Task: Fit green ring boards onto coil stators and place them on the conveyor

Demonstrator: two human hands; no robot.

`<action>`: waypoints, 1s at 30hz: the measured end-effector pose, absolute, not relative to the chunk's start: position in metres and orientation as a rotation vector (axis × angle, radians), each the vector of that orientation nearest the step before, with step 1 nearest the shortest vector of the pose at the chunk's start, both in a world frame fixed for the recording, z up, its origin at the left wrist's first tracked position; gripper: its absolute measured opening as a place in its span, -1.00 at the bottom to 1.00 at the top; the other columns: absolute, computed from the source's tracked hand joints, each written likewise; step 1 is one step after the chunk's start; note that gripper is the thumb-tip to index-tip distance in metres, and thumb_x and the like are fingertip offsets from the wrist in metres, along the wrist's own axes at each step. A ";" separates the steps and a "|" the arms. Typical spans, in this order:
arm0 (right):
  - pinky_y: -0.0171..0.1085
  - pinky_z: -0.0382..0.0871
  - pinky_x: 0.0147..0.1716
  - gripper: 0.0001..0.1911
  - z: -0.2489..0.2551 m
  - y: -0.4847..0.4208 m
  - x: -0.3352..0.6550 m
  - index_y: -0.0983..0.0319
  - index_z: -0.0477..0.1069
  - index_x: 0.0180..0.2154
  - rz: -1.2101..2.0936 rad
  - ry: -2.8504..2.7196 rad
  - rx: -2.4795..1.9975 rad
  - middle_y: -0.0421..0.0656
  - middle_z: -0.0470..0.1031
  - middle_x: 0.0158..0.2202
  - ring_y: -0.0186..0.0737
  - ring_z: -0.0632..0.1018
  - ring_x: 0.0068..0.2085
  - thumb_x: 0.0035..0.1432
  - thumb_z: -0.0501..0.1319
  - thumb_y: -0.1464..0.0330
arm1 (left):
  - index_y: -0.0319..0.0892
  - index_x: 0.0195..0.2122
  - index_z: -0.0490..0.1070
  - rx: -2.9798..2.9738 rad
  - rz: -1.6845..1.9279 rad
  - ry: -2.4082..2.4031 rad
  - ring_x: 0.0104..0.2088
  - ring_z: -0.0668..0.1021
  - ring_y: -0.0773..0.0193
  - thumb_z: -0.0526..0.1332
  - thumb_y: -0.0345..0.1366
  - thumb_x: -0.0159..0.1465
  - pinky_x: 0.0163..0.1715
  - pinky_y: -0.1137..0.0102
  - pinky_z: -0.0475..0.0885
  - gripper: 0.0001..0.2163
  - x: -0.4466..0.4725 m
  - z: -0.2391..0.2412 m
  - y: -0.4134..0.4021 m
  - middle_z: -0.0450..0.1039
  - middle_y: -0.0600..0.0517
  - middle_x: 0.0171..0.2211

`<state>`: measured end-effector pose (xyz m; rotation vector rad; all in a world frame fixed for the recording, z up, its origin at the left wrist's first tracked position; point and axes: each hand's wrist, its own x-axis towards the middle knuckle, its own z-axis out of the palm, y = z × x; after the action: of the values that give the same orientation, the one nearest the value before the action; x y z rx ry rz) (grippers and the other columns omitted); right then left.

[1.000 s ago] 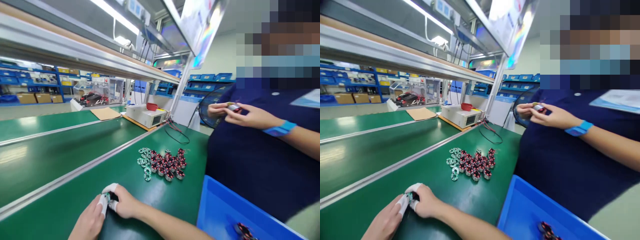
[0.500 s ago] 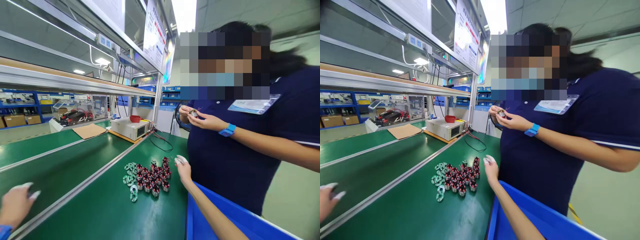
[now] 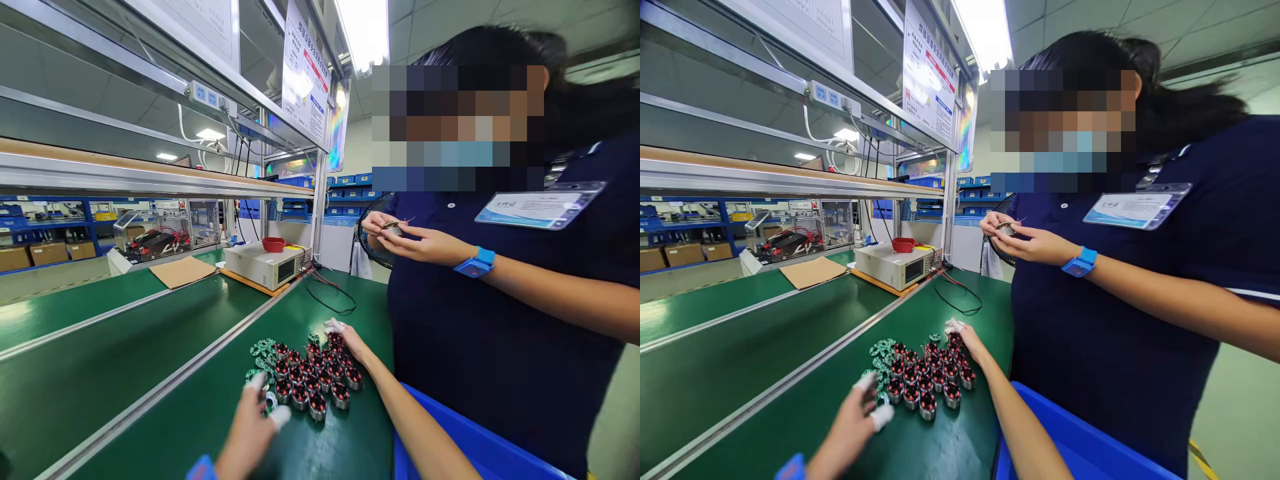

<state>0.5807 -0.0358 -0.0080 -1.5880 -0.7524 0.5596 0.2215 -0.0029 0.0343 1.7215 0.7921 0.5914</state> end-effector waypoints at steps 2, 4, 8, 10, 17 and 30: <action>-0.11 0.43 -0.19 -0.71 -0.012 -0.037 0.573 0.28 0.33 -0.06 0.601 -0.794 -1.576 -0.09 0.41 -0.08 -0.17 0.49 -0.16 0.23 0.13 0.28 | -0.46 0.18 0.04 1.821 0.602 0.841 0.20 0.18 -0.03 0.27 -0.29 0.00 0.18 0.28 0.08 -0.26 0.266 0.010 -0.033 0.08 -0.35 0.17; -0.11 0.43 -0.20 -0.72 -0.015 -0.038 0.565 0.29 0.33 -0.06 0.624 -0.815 -1.569 -0.10 0.41 -0.09 -0.18 0.49 -0.16 0.23 0.13 0.28 | -0.47 0.19 -0.02 1.897 0.644 0.949 0.24 0.06 -0.04 0.26 -0.28 0.00 0.22 0.25 -0.05 -0.24 0.291 -0.004 -0.051 0.01 -0.37 0.20; -0.11 0.43 -0.20 -0.71 -0.020 -0.045 0.553 0.29 0.33 -0.06 0.614 -0.798 -1.564 -0.09 0.41 -0.09 -0.18 0.49 -0.16 0.23 0.13 0.28 | -0.46 0.16 0.00 1.913 0.709 1.094 0.21 0.10 -0.08 0.24 -0.22 0.01 0.19 0.21 -0.04 -0.27 0.308 -0.007 -0.052 0.01 -0.39 0.16; -0.11 0.43 -0.19 -0.71 -0.022 -0.051 0.546 0.28 0.33 -0.06 0.588 -0.771 -1.564 -0.09 0.41 -0.08 -0.17 0.49 -0.16 0.23 0.13 0.28 | -0.46 0.12 0.05 1.899 0.755 1.100 0.18 0.14 -0.08 0.24 -0.19 0.02 0.17 0.21 0.01 -0.30 0.313 -0.006 -0.048 0.04 -0.38 0.13; -0.10 0.43 -0.19 -0.71 -0.032 -0.067 0.497 0.28 0.33 -0.05 0.487 -0.705 -1.592 -0.10 0.40 -0.07 -0.16 0.49 -0.15 0.23 0.14 0.29 | -0.37 0.04 0.22 1.925 0.897 0.953 0.16 0.17 -0.02 0.19 -0.22 0.07 0.17 0.21 0.02 -0.47 0.316 -0.012 -0.058 0.08 -0.27 0.09; -0.07 0.36 -0.10 -0.79 -0.047 -0.058 0.318 0.29 0.42 -0.22 0.402 -0.621 -1.680 -0.13 0.48 -0.17 -0.19 0.50 -0.15 0.19 0.17 0.28 | -0.35 0.21 0.03 2.016 0.739 0.909 0.18 0.16 -0.09 0.23 -0.13 -0.05 0.17 0.11 0.08 -0.20 0.144 -0.020 -0.124 0.02 -0.30 0.17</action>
<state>0.3176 -0.0579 -0.0471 -1.6796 -0.6209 0.4017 0.1440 -0.1238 -0.0196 2.0156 0.9091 0.7385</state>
